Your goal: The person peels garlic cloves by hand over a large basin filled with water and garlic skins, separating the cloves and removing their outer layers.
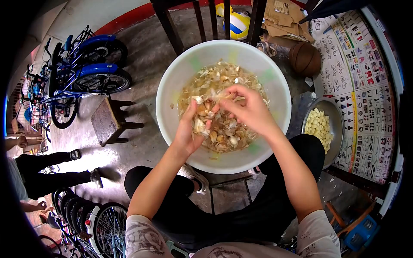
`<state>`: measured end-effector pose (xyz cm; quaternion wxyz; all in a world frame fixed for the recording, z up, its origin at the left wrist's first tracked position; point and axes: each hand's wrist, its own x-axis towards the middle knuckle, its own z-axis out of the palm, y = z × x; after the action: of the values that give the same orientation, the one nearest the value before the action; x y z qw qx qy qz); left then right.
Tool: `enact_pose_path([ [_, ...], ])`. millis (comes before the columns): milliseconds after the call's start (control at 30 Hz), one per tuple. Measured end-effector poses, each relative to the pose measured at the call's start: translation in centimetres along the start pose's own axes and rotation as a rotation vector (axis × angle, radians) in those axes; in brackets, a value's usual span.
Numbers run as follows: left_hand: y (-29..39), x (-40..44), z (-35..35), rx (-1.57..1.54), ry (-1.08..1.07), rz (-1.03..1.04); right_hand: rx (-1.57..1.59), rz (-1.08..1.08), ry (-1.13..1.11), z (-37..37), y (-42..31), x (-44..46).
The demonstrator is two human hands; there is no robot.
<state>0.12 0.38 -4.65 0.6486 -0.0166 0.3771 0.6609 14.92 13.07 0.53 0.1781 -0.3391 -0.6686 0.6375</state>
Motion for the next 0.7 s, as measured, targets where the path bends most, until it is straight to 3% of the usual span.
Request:
enact_pose_path([
  [33, 0.0, 0.0, 0.1, -0.001, 0.0, 0.001, 0.131, 0.1, 0.008, -0.2, -0.2, 0.0],
  [167, 0.0, 0.0, 0.1, 0.003, 0.002, 0.031, 0.285, 0.156, 0.007, -1.0, 0.2, 0.1],
  [433, 0.5, -0.2, 0.6, 0.035, 0.014, 0.035, 0.283, 0.186, -0.043, -0.8, 0.2, 0.2],
  [533, 0.4, -0.2, 1.3, 0.05, 0.118, 0.075, 0.255, 0.179, -0.071, -0.5, 0.2, 0.1],
  [700, 0.4, 0.2, 0.0, 0.039, -0.026, 0.062, 0.284, 0.198, -0.084, -1.1, 0.2, 0.4],
])
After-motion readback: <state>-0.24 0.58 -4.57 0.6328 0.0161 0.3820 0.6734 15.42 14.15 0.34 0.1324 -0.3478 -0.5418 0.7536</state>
